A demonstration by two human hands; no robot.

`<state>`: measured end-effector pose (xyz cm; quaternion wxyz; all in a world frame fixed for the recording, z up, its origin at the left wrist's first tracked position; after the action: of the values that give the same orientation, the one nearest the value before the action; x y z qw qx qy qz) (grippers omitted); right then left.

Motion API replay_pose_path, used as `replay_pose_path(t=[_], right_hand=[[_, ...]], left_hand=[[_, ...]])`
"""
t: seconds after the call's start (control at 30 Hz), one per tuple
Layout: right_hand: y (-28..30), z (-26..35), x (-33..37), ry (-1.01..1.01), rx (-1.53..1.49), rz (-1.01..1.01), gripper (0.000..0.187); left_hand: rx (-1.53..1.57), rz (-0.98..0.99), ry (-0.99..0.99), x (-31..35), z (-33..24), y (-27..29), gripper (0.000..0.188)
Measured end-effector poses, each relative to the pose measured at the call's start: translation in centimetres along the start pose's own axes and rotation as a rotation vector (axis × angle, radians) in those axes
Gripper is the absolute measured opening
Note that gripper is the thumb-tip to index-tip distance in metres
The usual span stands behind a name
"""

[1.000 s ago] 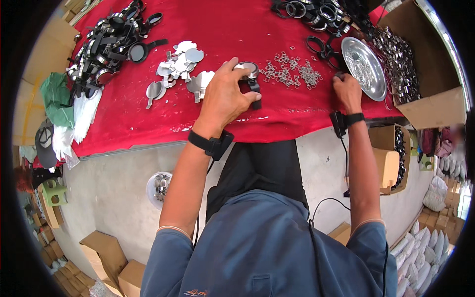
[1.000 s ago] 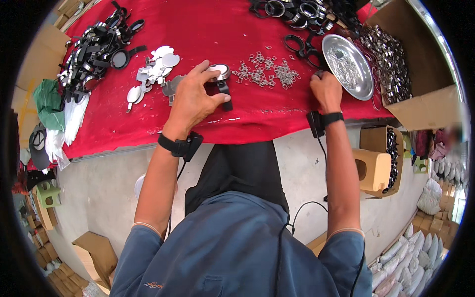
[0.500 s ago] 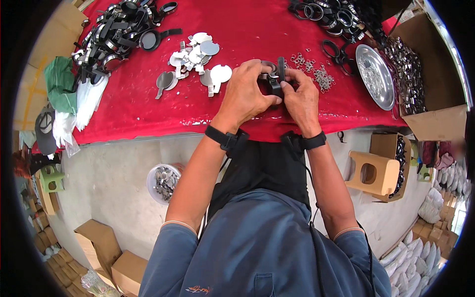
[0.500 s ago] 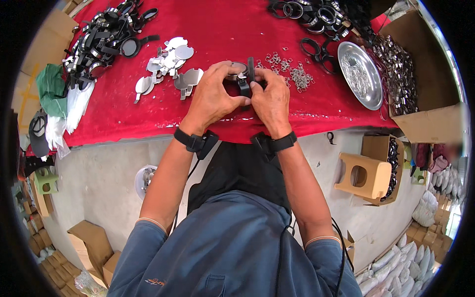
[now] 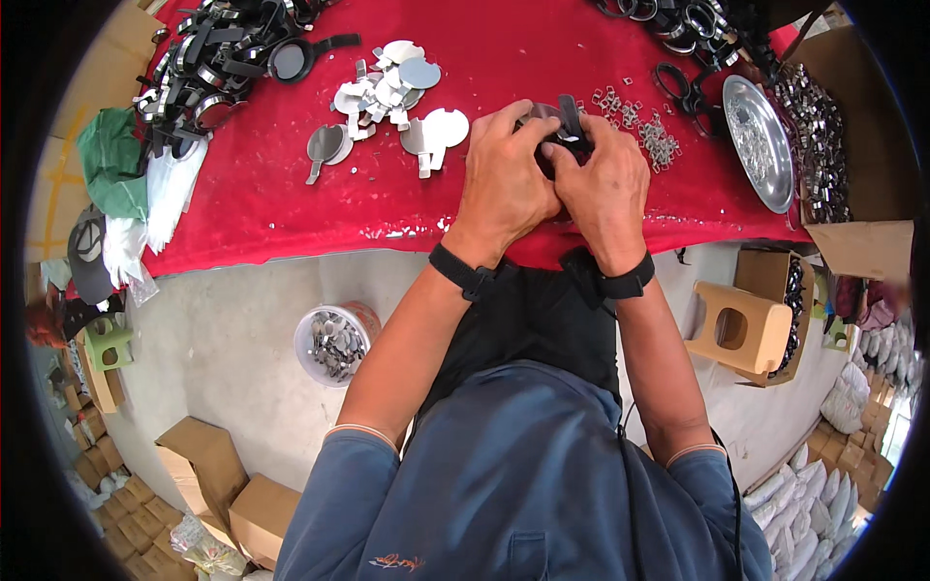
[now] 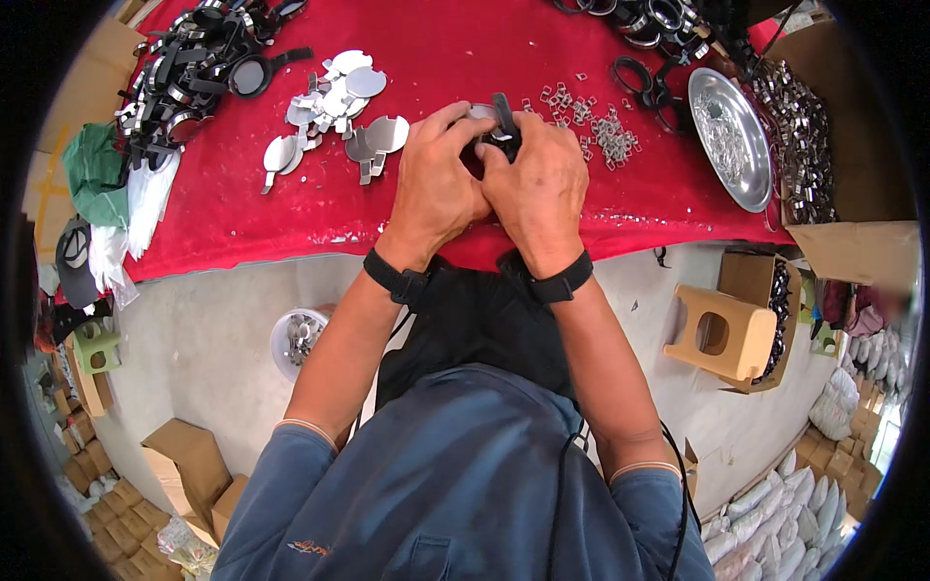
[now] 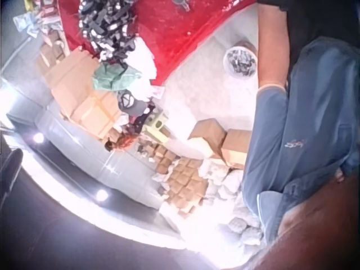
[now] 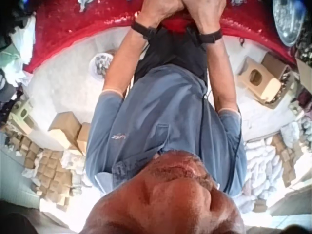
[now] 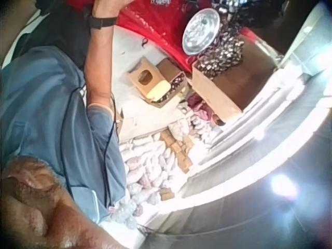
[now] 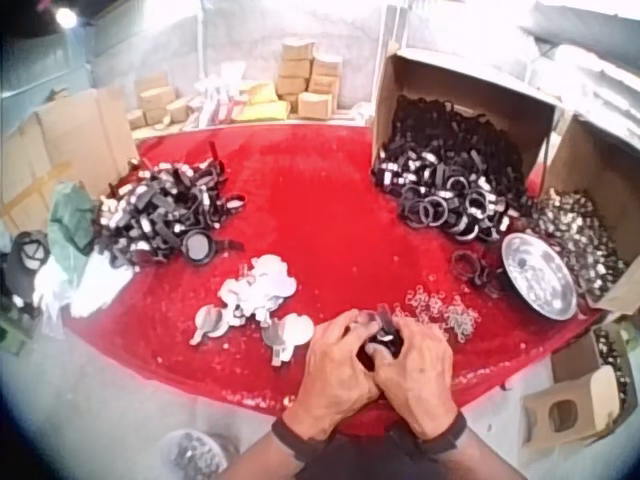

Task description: Manually assembling plastic and metal circular components at a manufacturing workstation.

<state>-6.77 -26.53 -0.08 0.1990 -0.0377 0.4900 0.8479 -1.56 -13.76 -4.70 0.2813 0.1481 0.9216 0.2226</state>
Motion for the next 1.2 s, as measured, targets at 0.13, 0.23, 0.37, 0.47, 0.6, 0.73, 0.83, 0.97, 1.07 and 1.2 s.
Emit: replay_pose_path(t=[0.13, 0.23, 0.37, 0.47, 0.6, 0.73, 0.83, 0.97, 1.07, 1.2], right_hand=[[-0.9, -0.1, -0.2, 0.058, 0.115, -0.078, 0.031], [-0.5, -0.1, -0.5, 0.142, 0.084, -0.173, 0.029], [-1.1, -0.1, -0.5, 0.04, 0.047, -0.13, 0.026], [-1.1, 0.1, -0.4, 0.039, 0.033, -0.134, 0.026], [-0.8, -0.8, 1.2, -0.039, 0.025, -0.056, 0.029], [-0.1, -1.7, 1.9, 0.12, -0.056, -0.053, 0.026], [1.5, -2.5, 2.6, 0.143, -0.086, -0.018, 0.017], [2.8, -3.9, 3.5, 0.081, -0.26, -0.155, 0.01], [4.4, -5.9, 3.8, -0.009, -0.297, -0.212, 0.011], [4.7, -8.1, 3.6, -0.064, -0.325, -0.24, 0.013]], left_hand=[[-0.045, -0.021, -0.023, 0.0, 0.0, 0.1, 0.039], [-0.054, -0.02, -0.05, -0.6, -0.1, 0.0, 0.042], [-0.064, -0.022, -0.047, -0.3, 0.2, 0.0, 0.044], [-0.062, -0.018, -0.04, -0.4, 0.5, 0.1, 0.043], [-0.081, -0.032, -0.054, -0.6, -0.1, 0.2, 0.043], [-0.132, 0.04, -0.04, -0.5, -0.3, 0.9, 0.052], [-0.015, 0.233, 0.074, -1.1, -0.6, 2.6, 0.083], [0.554, 0.362, 0.246, -1.1, 1.7, 4.4, 0.109], [0.98, 0.347, 0.271, -0.9, -1.0, 6.0, 0.107], [1.134, 0.405, 0.246, -0.9, -2.9, 7.0, 0.109]])
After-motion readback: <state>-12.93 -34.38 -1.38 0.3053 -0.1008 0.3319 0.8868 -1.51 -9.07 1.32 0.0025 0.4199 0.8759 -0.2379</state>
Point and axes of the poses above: each hand's wrist, its own x-axis away from the middle knuckle, its own y-axis out of the back of the hand, z = x × y, the point moved 1 cm from there along -x, towards the middle knuckle, and after that the axes turned 7 degrees about z, right-handed, at the moved point
